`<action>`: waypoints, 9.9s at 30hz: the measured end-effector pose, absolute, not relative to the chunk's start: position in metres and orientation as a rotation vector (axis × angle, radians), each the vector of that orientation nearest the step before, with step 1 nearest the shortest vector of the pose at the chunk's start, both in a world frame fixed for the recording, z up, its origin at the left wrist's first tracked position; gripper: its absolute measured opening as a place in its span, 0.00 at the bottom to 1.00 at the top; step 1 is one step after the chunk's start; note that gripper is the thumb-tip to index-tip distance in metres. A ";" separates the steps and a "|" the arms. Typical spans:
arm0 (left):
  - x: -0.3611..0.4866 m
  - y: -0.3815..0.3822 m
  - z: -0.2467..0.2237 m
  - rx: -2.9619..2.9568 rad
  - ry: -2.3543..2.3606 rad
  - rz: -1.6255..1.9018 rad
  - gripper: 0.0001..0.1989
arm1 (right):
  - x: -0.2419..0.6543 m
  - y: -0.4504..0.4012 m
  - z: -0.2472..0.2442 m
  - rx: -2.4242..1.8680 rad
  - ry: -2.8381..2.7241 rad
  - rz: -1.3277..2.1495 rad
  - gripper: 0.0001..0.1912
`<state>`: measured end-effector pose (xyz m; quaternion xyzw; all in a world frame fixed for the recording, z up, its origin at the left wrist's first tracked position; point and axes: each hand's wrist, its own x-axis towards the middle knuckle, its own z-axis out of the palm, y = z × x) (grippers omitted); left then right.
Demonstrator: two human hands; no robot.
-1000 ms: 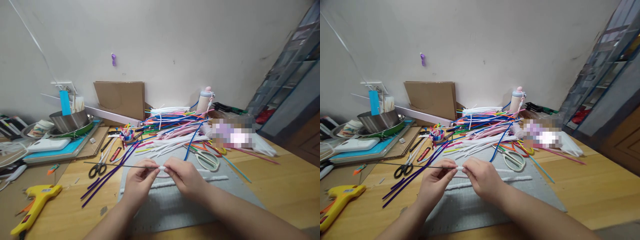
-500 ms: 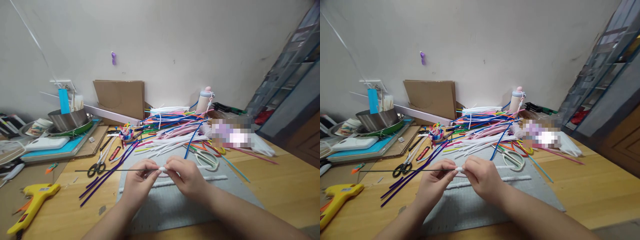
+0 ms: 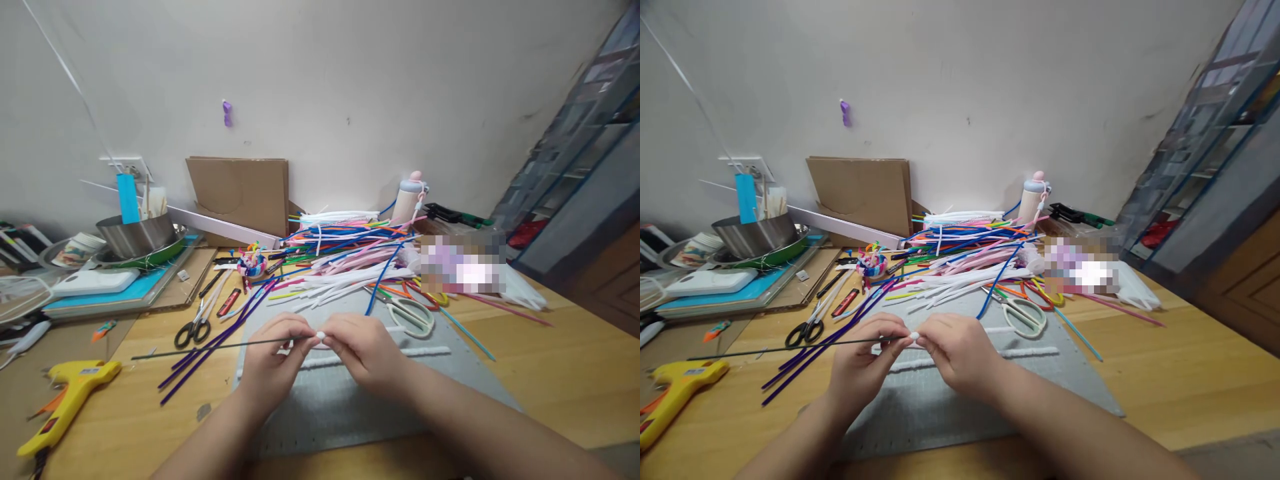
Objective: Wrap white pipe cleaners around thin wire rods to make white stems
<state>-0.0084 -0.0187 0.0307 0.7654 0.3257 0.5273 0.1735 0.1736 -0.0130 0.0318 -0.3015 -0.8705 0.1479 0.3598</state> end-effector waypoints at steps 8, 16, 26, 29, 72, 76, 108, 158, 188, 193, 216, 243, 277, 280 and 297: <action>-0.003 -0.017 0.023 2.097 1.080 1.476 0.03 | 0.174 -0.009 0.021 -0.849 -2.087 0.354 0.09; -0.001 -0.019 0.020 2.042 0.986 1.490 0.01 | 0.171 -0.009 0.012 -0.811 -2.035 0.378 0.10; -0.009 -0.016 0.026 2.074 0.909 1.543 0.03 | 0.178 -0.008 0.030 -0.679 -2.220 0.423 0.09; -0.007 -0.017 0.026 1.999 0.995 1.584 0.05 | 0.177 -0.007 0.026 -0.665 -2.157 0.423 0.08; -0.006 -0.021 0.027 2.098 0.899 1.555 0.07 | 0.177 -0.008 0.028 -0.795 -2.064 0.353 0.04; -0.008 -0.021 0.029 2.123 0.916 1.587 0.07 | 0.178 -0.009 0.034 -0.766 -2.193 0.401 0.09; -0.008 -0.023 0.029 1.973 1.021 1.618 0.04 | 0.178 -0.011 0.033 -0.842 -2.090 0.527 0.10; -0.010 -0.018 0.029 1.884 0.942 1.382 0.02 | 0.181 -0.015 0.034 -0.736 -2.150 0.180 0.07; -0.003 -0.022 0.029 1.719 0.971 1.409 0.01 | 0.174 -0.012 0.021 -0.839 -1.911 0.528 0.05; -0.005 -0.023 0.030 1.811 0.965 1.404 0.01 | 0.178 -0.012 0.031 -0.834 -2.062 0.511 0.09; -0.003 -0.024 0.030 2.089 0.889 1.449 0.05 | 0.175 -0.012 0.025 -0.750 -1.953 0.380 0.07; -0.008 -0.021 0.034 2.129 1.026 1.510 0.02 | 0.178 -0.010 0.032 -0.707 -2.101 0.411 0.06; 0.000 -0.022 0.027 1.696 1.044 1.375 0.02 | 0.174 -0.015 0.024 -0.860 -2.133 0.462 0.07; 0.002 -0.023 0.027 1.541 1.042 1.370 0.03 | 0.175 -0.015 0.023 -0.796 -2.152 0.311 0.07; -0.005 -0.019 0.027 1.596 1.010 1.469 0.01 | 0.176 -0.015 0.031 -0.832 -2.095 0.519 0.07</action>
